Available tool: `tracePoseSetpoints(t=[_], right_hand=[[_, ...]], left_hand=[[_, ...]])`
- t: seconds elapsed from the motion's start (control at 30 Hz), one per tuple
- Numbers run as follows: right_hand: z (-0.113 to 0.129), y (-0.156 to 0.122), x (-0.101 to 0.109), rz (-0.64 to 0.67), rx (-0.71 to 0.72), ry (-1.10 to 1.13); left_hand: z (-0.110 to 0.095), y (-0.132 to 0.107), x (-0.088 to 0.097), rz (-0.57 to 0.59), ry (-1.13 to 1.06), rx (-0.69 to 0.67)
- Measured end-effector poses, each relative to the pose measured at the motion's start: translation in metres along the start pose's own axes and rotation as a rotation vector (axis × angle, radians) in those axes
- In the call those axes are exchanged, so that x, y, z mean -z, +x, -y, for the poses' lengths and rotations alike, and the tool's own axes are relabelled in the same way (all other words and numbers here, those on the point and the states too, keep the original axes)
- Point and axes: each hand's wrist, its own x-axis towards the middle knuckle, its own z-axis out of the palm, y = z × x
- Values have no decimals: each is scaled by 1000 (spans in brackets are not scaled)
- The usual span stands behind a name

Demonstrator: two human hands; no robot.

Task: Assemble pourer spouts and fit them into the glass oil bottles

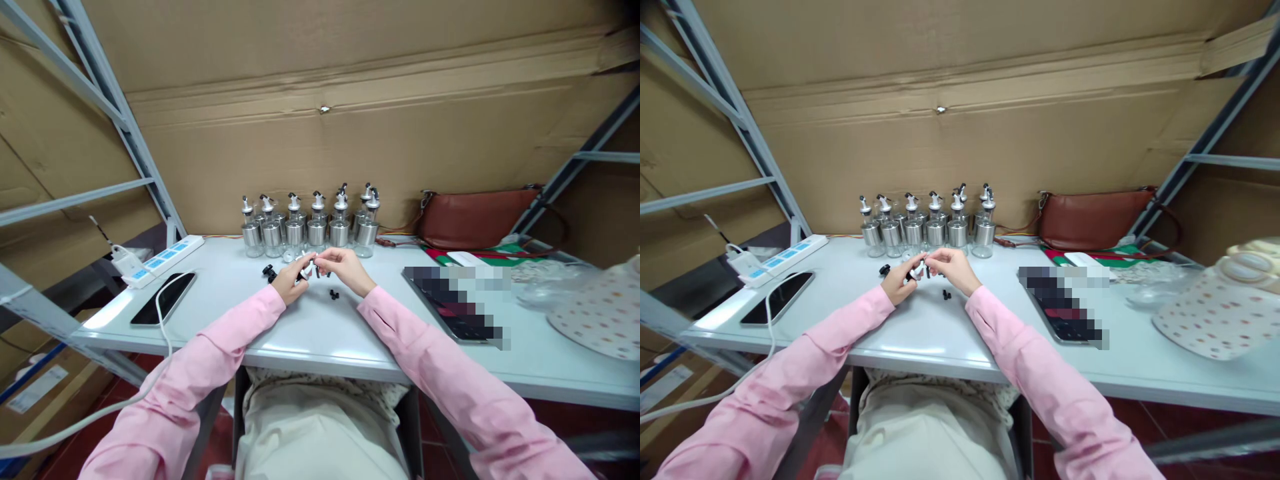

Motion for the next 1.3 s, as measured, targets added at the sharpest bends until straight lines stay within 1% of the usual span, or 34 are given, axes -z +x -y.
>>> tracePoseSetpoints(t=[0.1,0.27,0.33,0.53,0.7,0.9,1.13,1.3], right_hand=[[1,0,-2,34,5,0],[1,1,-3,-104,37,-24],[2,1,-2,-126,44,-14],[1,0,-4,-88,16,30],[-1,1,-4,-107,22,18],[1,-1,-2,-79,14,-19],[-1,0,-1,-60,10,67],[0,-1,0,-27,-70,141]], left_hand=[[4,0,0,-28,3,-3],[2,0,0,-19,-50,7],[1,0,0,-3,-58,15],[2,0,-2,31,-65,23],[0,-1,-1,41,-74,48],[0,0,0,17,-68,80],[3,1,1,-20,-29,53],[0,1,4,-29,-43,46]])
